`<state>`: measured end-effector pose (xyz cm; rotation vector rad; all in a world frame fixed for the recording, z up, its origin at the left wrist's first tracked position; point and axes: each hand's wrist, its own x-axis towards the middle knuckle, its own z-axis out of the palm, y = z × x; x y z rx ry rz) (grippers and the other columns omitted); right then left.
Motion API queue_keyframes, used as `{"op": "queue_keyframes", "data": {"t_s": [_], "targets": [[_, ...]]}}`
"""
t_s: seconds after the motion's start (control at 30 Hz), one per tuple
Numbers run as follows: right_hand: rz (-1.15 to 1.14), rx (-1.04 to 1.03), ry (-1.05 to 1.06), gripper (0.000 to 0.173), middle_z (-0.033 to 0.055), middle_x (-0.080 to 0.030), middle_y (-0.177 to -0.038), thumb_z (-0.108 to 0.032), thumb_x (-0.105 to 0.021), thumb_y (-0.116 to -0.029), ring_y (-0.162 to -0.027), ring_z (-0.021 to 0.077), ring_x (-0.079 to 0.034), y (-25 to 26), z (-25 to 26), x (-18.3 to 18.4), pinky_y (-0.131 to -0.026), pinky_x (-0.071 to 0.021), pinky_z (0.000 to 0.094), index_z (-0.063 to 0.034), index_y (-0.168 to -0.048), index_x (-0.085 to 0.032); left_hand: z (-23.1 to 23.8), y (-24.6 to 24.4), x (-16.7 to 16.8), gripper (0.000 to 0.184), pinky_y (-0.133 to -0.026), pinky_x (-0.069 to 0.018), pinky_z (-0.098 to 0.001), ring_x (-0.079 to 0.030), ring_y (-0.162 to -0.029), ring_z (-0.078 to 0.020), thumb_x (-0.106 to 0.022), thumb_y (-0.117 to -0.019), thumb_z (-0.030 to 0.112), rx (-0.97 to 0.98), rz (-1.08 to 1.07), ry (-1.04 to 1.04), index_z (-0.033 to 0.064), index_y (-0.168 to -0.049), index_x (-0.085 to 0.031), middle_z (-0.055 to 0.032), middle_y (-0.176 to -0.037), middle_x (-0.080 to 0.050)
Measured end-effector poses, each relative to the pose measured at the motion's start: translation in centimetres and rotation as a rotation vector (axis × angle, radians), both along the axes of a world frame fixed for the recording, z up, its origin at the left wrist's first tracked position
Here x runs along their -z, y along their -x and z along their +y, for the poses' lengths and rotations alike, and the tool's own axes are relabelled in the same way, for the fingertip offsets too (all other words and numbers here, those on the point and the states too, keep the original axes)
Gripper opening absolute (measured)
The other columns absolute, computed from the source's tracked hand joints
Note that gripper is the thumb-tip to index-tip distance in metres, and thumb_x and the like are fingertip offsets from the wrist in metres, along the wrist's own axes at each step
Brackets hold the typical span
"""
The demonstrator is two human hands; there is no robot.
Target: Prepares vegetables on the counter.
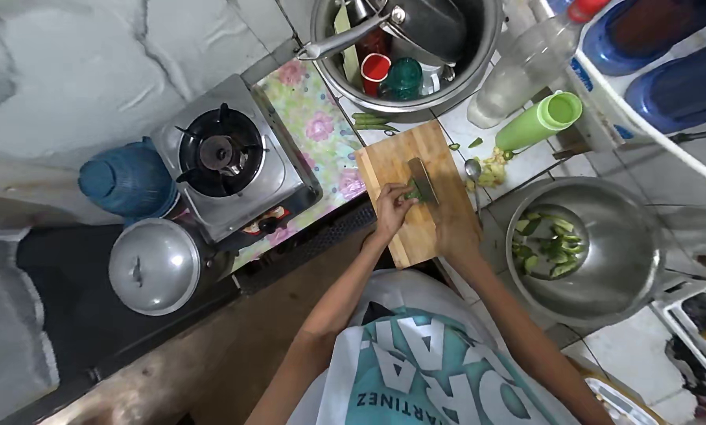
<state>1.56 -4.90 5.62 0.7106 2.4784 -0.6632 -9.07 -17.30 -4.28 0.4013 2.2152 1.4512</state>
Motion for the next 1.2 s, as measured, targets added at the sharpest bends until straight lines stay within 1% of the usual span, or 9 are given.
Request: {"op": "queue_keyframes", "data": {"t_s": [0.1,0.27,0.5,0.57,0.7,0.83,0.93,1.0,1.2], "targets": [[0.052,-0.053,-0.049,0.039,0.0265,-0.071,-0.098,-0.008,-0.046,-0.1042,-0.096,0.0465,-0.07,-1.5,-0.9,-1.2,-0.082,-0.0554,0.0591,0.0047,-0.141,-0.05,-0.6,-0.4,0.4,0.023,-0.079,-0.0581,-0.0329,-0.066,-0.097,-0.0198,-0.077,-0.0912,0.01,-0.012,0.033,-0.017,0.0035,-0.113,-0.074,-0.0146,-0.126,-0.062],[-0.112,-0.058,0.0,0.041,0.0266,-0.07,-0.104,-0.011,-0.037,-0.1085,-0.101,0.0466,-0.07,-1.2,-1.7,-1.4,-0.085,-0.0546,0.059,-0.0008,-0.148,-0.044,-0.5,-0.2,0.3,0.019,-0.088,-0.0568,-0.0384,-0.066,-0.103,-0.0233,-0.073,-0.0935,0.009,0.001,0.056,0.036,0.0041,-0.112,-0.075,-0.0147,-0.124,-0.065],[-0.201,-0.034,0.034,0.04,0.0265,-0.067,-0.114,-0.008,-0.036,-0.1089,-0.109,0.0452,-0.068,0.5,-1.9,-2.1,-0.089,-0.0541,0.0578,-0.0027,-0.149,-0.04,-0.2,0.1,-0.2,0.016,-0.086,-0.0562,-0.0383,-0.066,-0.099,-0.0244,-0.072,-0.0934,0.007,0.037,0.084,0.065,0.0017,-0.109,-0.074,-0.017,-0.119,-0.067],[-0.174,0.011,0.067,0.046,0.027,-0.068,-0.113,-0.009,-0.035,-0.1098,-0.109,0.0454,-0.068,1.7,-1.9,-1.2,-0.09,-0.0536,0.0585,-0.0039,-0.156,-0.035,-0.1,0.0,0.0,0.016,-0.09,-0.0558,-0.0399,-0.066,-0.104,-0.0249,-0.073,-0.0931,0.008,0.024,0.079,0.063,0.0026,-0.109,-0.075,-0.0164,-0.119,-0.067],[-0.032,0.017,0.1,0.039,0.0255,-0.069,-0.1,-0.01,-0.044,-0.1082,-0.096,0.0456,-0.071,3.9,-1.1,1.5,-0.082,-0.0558,0.0598,-0.0055,-0.147,-0.039,0.1,0.1,0.0,0.015,-0.091,-0.056,-0.0386,-0.066,-0.105,-0.0213,-0.073,-0.0933,0.01,0.02,0.043,0.093,0.0068,-0.108,-0.076,-0.0119,-0.119,-0.067],[0.098,0.072,0.134,0.041,0.0269,-0.068,-0.111,-0.015,-0.042,-0.1094,-0.104,0.0445,-0.069,1.4,-0.2,1.2,-0.089,-0.0552,0.0582,-0.0021,-0.149,-0.04,0.1,0.9,-1.6,0.031,-0.088,-0.0567,-0.0387,-0.066,-0.102,-0.0242,-0.076,-0.0897,0.009,0.075,-0.016,0.148,0.0026,-0.119,-0.07,-0.0172,-0.122,-0.064],[0.194,0.16,0.123,0.041,0.0292,-0.068,-0.113,-0.017,-0.045,-0.1082,-0.107,0.0458,-0.067,-2.6,1.2,-0.9,-0.095,-0.0523,0.0599,0.0056,-0.143,-0.048,1.5,1.6,-2.9,0.072,-0.094,-0.0547,-0.0524,-0.057,-0.12,-0.0405,-0.087,-0.0786,0.014,0.264,0.068,0.307,0.0114,-0.142,-0.054,-0.026,-0.141,-0.048],[0.163,0.211,0.143,0.048,0.0293,-0.068,-0.113,-0.017,-0.047,-0.1082,-0.103,0.0449,-0.069,-5.0,2.6,-1.2,-0.093,-0.0538,0.0593,0.0046,-0.151,-0.038,3.3,2.1,-4.1,0.083,-0.092,-0.0532,-0.0606,-0.049,-0.126,-0.0508,-0.089,-0.0745,0.01,0.432,0.179,0.421,0.0219,-0.148,-0.051,-0.0279,-0.151,-0.037],[-0.061,0.268,0.131,0.056,0.0292,-0.069,-0.111,-0.02,-0.046,-0.108,-0.103,0.0481,-0.068,-10.2,3.4,-0.9,-0.091,-0.0524,0.062,-0.0038,-0.159,-0.029,7.0,3.7,-4.8,0.061,-0.085,-0.0563,-0.0602,-0.043,-0.132,-0.0531,-0.08,-0.0834,0.006,0.775,0.37,0.68,0.0238,-0.139,-0.062,-0.0246,-0.157,-0.032]]}}
